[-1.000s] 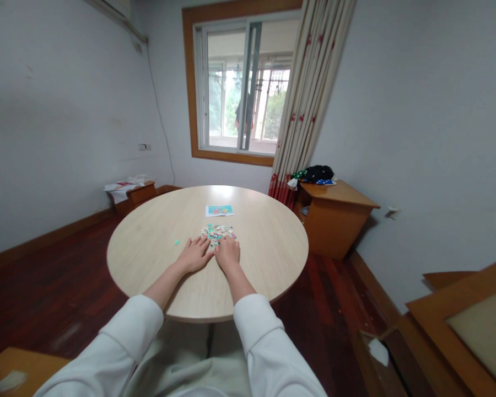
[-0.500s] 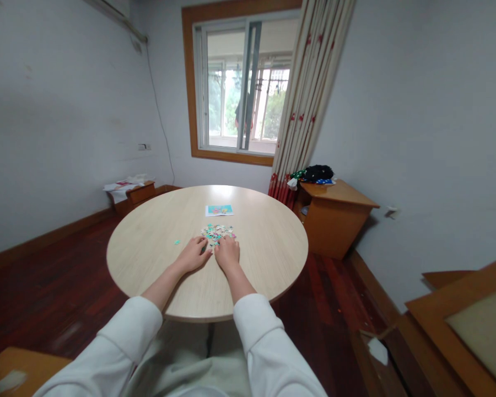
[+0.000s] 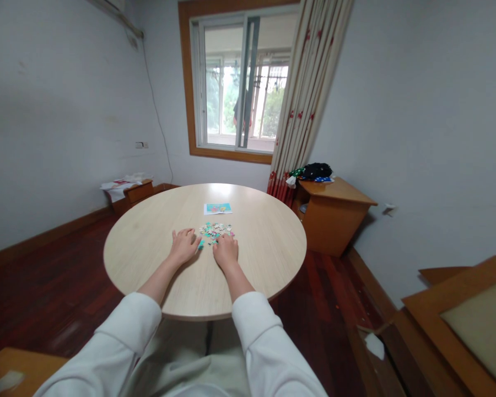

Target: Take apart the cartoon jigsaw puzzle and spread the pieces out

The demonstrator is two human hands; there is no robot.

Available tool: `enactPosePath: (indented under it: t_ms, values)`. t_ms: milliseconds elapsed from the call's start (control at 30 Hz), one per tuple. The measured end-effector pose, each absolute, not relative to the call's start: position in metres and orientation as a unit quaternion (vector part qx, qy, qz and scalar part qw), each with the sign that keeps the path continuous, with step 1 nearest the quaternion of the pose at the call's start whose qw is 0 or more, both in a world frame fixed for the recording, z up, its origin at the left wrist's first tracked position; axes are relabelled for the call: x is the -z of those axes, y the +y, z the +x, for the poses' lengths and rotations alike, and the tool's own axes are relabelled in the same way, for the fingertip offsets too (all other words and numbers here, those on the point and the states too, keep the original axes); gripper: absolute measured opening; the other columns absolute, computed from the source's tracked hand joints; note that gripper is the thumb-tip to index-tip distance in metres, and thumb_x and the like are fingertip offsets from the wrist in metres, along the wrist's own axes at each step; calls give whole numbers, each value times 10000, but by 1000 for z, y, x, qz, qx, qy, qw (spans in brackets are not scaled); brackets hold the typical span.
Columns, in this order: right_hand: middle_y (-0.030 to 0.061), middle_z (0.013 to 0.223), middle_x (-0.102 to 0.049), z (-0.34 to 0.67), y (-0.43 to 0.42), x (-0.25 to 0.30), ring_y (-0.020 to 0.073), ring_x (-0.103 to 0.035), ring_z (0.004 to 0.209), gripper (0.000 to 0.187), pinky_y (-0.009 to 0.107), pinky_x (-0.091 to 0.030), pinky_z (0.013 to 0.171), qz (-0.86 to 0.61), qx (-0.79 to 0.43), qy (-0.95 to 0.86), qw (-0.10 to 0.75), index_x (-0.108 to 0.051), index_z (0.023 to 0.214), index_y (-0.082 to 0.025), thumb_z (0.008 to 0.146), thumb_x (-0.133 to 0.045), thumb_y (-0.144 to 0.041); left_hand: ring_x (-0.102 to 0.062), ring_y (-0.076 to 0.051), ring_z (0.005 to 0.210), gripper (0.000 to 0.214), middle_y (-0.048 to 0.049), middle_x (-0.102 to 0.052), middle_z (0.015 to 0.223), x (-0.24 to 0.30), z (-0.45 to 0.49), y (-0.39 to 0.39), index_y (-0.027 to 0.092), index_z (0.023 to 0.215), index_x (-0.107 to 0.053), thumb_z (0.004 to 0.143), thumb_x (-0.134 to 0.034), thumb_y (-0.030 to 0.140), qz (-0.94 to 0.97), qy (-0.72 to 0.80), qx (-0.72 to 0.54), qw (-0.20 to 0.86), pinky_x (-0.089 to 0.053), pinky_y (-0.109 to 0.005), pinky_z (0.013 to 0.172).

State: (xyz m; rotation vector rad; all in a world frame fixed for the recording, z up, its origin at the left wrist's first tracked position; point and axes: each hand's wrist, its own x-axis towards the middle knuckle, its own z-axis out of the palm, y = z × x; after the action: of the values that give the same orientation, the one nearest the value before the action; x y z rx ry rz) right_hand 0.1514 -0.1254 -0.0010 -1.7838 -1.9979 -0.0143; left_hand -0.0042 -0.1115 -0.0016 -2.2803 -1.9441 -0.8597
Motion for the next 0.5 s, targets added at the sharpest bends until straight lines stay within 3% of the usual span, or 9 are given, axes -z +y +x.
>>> enactPosePath:
  t_ms: [267,500]
  values:
    - [87,1099,-630,151,-125,1,217,-518,1045,235,327,-354,850,-652,6,-726,219,-670,998,-202,867,-478,-229,-403,-339,1262,383,-155,-591,1254,1,-6,-109,187,945,-652,896,-346,411,-724,-653,222,-16,-36,-677,1055]
    - [93,1100,-628,151,-125,1,221,-514,1047,249,329,-351,854,-650,0,-727,221,-672,1010,-204,869,-468,-221,-394,-330,1272,392,-153,-583,1275,2,-7,-107,207,1040,-632,910,-323,408,-715,-656,234,-56,-24,-702,1029]
